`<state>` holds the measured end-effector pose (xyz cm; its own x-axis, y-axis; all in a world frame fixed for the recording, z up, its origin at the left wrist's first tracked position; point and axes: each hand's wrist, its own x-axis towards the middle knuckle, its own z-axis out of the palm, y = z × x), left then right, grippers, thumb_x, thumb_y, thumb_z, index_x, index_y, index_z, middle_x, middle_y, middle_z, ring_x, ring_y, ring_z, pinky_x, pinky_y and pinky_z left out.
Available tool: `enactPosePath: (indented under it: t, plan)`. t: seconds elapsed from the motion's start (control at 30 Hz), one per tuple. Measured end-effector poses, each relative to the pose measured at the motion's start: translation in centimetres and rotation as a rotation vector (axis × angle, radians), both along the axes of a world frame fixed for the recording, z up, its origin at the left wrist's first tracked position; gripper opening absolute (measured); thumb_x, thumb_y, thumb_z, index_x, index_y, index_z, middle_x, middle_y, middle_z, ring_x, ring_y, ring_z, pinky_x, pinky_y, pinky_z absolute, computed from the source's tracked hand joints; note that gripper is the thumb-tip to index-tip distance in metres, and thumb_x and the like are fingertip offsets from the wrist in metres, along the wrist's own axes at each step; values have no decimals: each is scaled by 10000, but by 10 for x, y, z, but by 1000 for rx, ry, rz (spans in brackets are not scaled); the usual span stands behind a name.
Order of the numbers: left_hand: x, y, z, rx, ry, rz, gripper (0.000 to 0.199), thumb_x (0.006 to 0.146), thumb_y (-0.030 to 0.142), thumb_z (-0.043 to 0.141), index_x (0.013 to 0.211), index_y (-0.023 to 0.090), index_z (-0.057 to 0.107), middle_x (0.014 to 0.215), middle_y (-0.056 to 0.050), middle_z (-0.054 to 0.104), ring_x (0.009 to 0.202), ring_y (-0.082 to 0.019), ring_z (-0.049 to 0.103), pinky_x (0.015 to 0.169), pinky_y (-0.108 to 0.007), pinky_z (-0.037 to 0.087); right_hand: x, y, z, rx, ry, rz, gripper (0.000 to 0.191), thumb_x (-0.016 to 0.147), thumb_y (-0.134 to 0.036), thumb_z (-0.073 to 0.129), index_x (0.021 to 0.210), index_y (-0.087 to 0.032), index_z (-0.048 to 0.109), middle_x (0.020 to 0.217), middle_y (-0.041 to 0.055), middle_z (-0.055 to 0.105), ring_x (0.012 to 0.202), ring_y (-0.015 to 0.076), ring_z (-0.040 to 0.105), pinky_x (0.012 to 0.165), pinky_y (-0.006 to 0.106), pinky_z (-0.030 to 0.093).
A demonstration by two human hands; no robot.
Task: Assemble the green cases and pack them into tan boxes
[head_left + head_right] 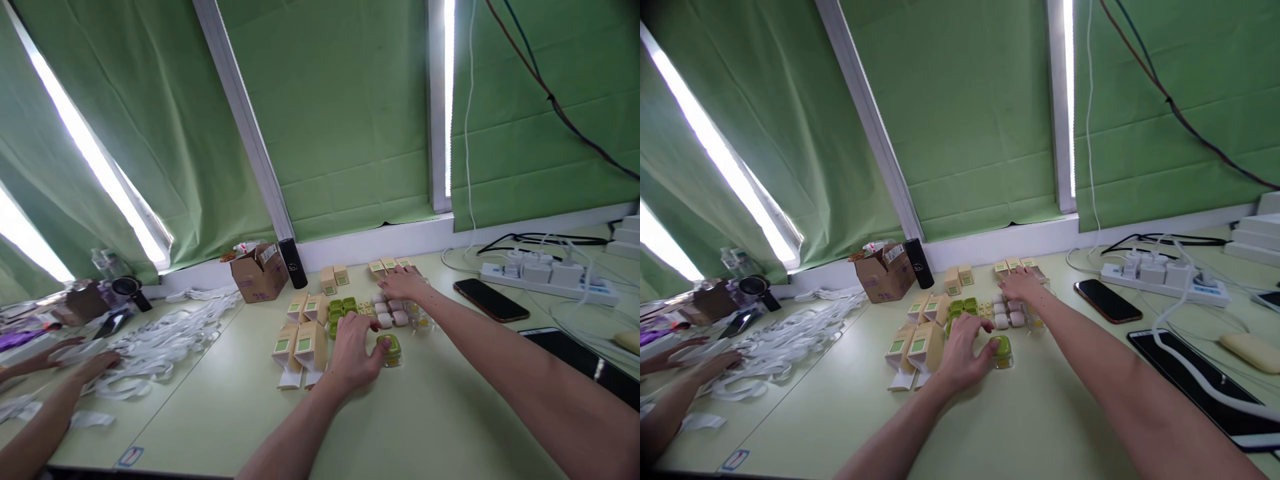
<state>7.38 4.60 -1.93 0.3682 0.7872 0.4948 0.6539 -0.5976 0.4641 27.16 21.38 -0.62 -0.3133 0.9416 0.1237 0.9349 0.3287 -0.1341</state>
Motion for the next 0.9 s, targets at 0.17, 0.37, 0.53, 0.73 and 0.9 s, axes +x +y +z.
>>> enactPosePath:
  t: [0.17, 0.37, 0.53, 0.73, 0.9]
  plan:
    - [-3, 6, -3, 78, -154, 39, 70, 937, 246, 615, 952, 211, 674, 957, -80, 720, 954, -277, 594, 897, -428, 411, -2, 5, -6, -16, -1, -9, 496, 1046, -441, 375, 1027, -216, 818, 1170, 200, 775, 1302, 407, 553, 1093, 605, 320]
    - [-5, 14, -10, 53, -427, 118, 153, 973, 334, 624, 909, 218, 701, 931, -86, 701, 939, -274, 625, 884, -412, 459, -2, -5, -2, 163, 13, 39, 437, 1063, -343, 377, 1105, -158, 771, 1222, 213, 756, 1273, 364, 575, 1115, 531, 301]
    - [-6, 22, -12, -66, -662, 140, 282, 961, 479, 664, 959, 205, 729, 944, -90, 708, 915, -255, 651, 856, -381, 499, -4, -35, 8, 347, 63, 111, 441, 1088, -259, 311, 1254, -189, 714, 1459, 161, 645, 1323, 317, 549, 1164, 499, 263]
    - [-8, 30, -11, -215, -863, 135, 478, 905, 638, 691, 1063, 190, 737, 971, -105, 762, 997, -273, 696, 923, -383, 524, -1, -98, 17, 556, 188, 267, 401, 1083, -247, 372, 1346, -166, 665, 1435, 146, 654, 1284, 320, 578, 1145, 498, 330]
    - [-9, 33, -5, -412, -1059, 68, 657, 892, 759, 619, 1174, 174, 719, 1020, -120, 783, 1063, -275, 705, 969, -398, 537, -1, -148, 1, 580, 361, 516, 404, 1023, -149, 490, 1379, -227, 663, 1441, 111, 666, 1368, 340, 562, 1198, 578, 343]
